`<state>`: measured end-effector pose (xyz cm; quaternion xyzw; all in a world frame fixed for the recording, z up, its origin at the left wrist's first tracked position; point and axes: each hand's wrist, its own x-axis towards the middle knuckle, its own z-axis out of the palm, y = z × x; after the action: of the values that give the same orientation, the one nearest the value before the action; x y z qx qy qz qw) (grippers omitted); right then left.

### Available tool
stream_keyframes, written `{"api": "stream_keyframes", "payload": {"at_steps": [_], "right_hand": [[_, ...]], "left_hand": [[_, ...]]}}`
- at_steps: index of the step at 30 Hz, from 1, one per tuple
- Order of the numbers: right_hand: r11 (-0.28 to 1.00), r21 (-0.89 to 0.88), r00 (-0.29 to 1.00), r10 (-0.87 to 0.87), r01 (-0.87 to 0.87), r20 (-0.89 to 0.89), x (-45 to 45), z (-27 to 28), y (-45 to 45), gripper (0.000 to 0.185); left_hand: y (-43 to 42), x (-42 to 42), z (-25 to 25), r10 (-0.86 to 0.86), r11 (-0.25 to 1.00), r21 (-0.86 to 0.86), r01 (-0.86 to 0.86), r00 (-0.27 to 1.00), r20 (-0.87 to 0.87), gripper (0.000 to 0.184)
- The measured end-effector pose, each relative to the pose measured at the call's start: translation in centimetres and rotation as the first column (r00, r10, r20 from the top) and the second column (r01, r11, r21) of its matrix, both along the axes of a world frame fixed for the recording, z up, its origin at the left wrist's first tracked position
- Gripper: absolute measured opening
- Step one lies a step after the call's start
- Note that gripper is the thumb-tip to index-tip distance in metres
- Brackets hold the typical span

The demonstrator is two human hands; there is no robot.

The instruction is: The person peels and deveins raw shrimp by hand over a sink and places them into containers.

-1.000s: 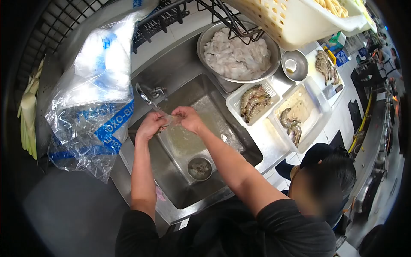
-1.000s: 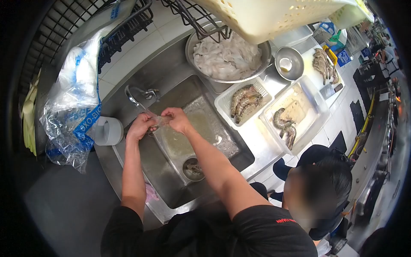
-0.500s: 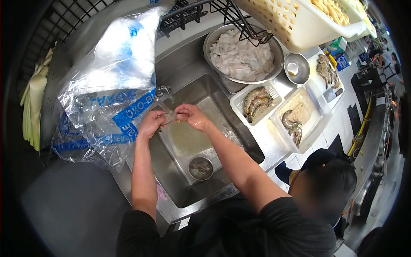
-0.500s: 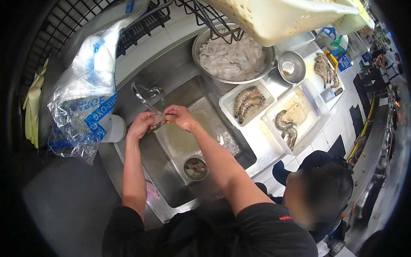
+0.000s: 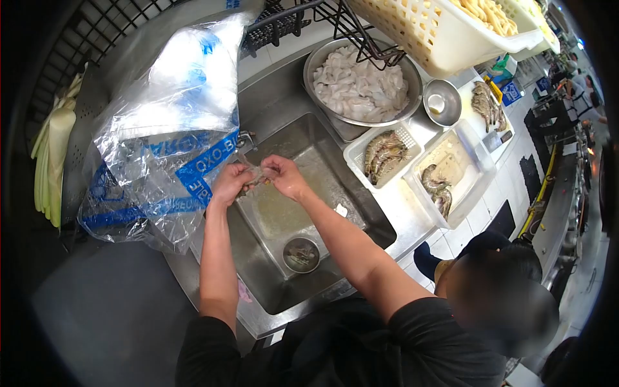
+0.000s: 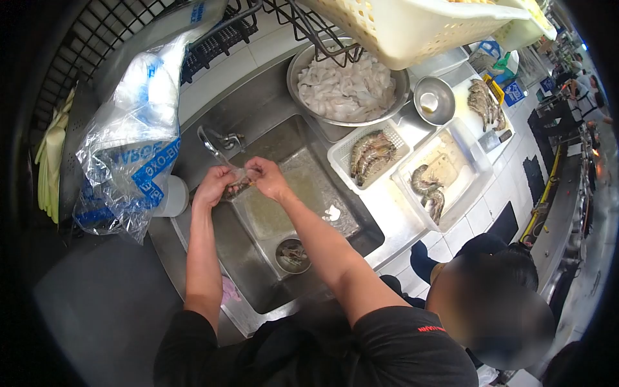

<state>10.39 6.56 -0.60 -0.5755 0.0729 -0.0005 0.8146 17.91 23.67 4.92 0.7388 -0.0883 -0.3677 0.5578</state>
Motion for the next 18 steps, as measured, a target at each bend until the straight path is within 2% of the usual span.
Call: {"api": "stream_keyframes", "payload": {"at_steps": [6,8,9,11,12,14,18], "right_hand": [[0.995,-0.09,0.999,0.032,-0.034,-0.024,0.2,0.3,-0.2,0.016],[0.995,0.095,0.998,0.017,-0.023,0.065,0.3,0.6,-0.2,0.015],[0.995,0.094,0.998,0.018,-0.024,0.067,0.5,0.7,-0.3,0.015],[0.984,-0.081,0.987,0.156,-0.158,-0.036,0.7,1.0,-0.9,0.018],[0.984,-0.082,0.988,0.153,-0.155,-0.036,0.6,1.8,-1.2,0.018],[0.97,-0.134,0.978,0.194,-0.203,-0.078,0.4,3.3,-1.5,0.02],[0.959,-0.174,0.974,0.214,-0.223,-0.071,0.6,2.8,-1.5,0.021]], "left_hand": [[-0.3,-0.3,1.0,0.024,1.0,0.012,-0.024,1.0,-0.011,0.012],[0.1,0.0,0.1,0.039,0.999,0.022,-0.039,0.999,-0.014,0.013],[0.2,0.0,0.0,0.054,0.998,0.032,-0.053,0.998,-0.016,0.013],[0.8,-0.3,0.1,0.078,0.997,-0.02,-0.08,0.995,-0.068,0.016],[0.9,-0.6,0.4,0.099,0.992,-0.069,-0.108,0.987,-0.124,0.018],[1.0,-1.0,0.9,0.111,0.989,-0.086,-0.123,0.985,-0.131,0.019],[0.7,-1.4,1.2,0.185,0.975,-0.099,-0.197,0.976,-0.117,0.021]]}}
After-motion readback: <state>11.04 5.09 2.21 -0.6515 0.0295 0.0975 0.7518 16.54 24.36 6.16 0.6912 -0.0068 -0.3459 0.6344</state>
